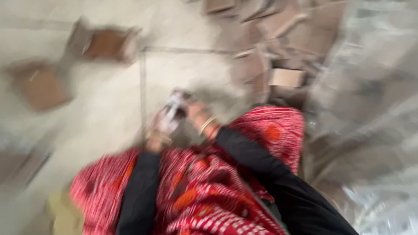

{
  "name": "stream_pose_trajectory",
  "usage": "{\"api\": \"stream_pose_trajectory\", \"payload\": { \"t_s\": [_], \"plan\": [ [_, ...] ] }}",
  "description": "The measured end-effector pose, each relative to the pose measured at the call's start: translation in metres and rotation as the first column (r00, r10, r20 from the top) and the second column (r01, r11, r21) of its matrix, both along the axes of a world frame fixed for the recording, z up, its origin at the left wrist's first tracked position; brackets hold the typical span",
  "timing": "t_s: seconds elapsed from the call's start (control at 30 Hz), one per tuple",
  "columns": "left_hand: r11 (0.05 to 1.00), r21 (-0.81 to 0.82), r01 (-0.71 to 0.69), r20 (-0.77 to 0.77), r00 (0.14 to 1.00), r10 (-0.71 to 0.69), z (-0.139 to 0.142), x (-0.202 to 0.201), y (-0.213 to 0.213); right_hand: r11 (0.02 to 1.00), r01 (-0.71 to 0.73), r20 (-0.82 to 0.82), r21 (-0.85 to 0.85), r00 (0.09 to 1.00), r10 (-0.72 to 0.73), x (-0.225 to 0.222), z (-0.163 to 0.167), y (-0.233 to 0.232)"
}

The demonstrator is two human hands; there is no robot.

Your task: The person sits on the floor of a tile workshop and smooths the edges of clay roof tiles by rubbing them with a small abrasive stone. They finish one tile at a time, then toss the smoothed tile onto a pile and pick up the next rough tile to repeat the rubbing.

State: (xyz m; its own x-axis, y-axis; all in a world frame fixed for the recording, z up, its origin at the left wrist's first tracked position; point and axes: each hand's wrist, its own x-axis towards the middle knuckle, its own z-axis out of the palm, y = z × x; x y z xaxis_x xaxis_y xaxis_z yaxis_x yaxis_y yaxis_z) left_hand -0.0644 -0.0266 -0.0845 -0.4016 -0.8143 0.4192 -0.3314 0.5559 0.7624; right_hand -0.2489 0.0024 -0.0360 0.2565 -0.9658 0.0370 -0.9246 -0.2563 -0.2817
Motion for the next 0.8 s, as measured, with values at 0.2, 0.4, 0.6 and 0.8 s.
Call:
{"api": "stream_pose_trajectory", "payload": {
  "t_s": [0.2, 0.4, 0.6, 0.8],
  "plan": [
    [0.974, 0.226, -0.022, 0.000, 1.000, 0.023, 0.016, -0.003, -0.001, 0.989, 0.080, 0.023, 0.122, 0.996, -0.083, 0.021, 0.052, 0.040],
    [0.923, 0.371, -0.102, 0.066, 0.994, 0.084, 0.016, -0.005, 0.005, 0.988, 0.017, 0.164, -0.152, 0.986, 0.008, 0.028, 0.060, 0.030],
    [0.962, 0.261, -0.077, 0.051, 0.997, 0.066, 0.008, -0.005, 0.007, 0.986, 0.149, 0.146, 0.079, 0.976, -0.160, 0.017, 0.040, 0.013],
    [0.979, 0.152, -0.139, 0.120, 0.985, 0.121, 0.014, -0.006, 0.016, 0.978, 0.201, 0.120, 0.054, 0.971, -0.206, 0.007, 0.005, 0.006]
  ]
}}
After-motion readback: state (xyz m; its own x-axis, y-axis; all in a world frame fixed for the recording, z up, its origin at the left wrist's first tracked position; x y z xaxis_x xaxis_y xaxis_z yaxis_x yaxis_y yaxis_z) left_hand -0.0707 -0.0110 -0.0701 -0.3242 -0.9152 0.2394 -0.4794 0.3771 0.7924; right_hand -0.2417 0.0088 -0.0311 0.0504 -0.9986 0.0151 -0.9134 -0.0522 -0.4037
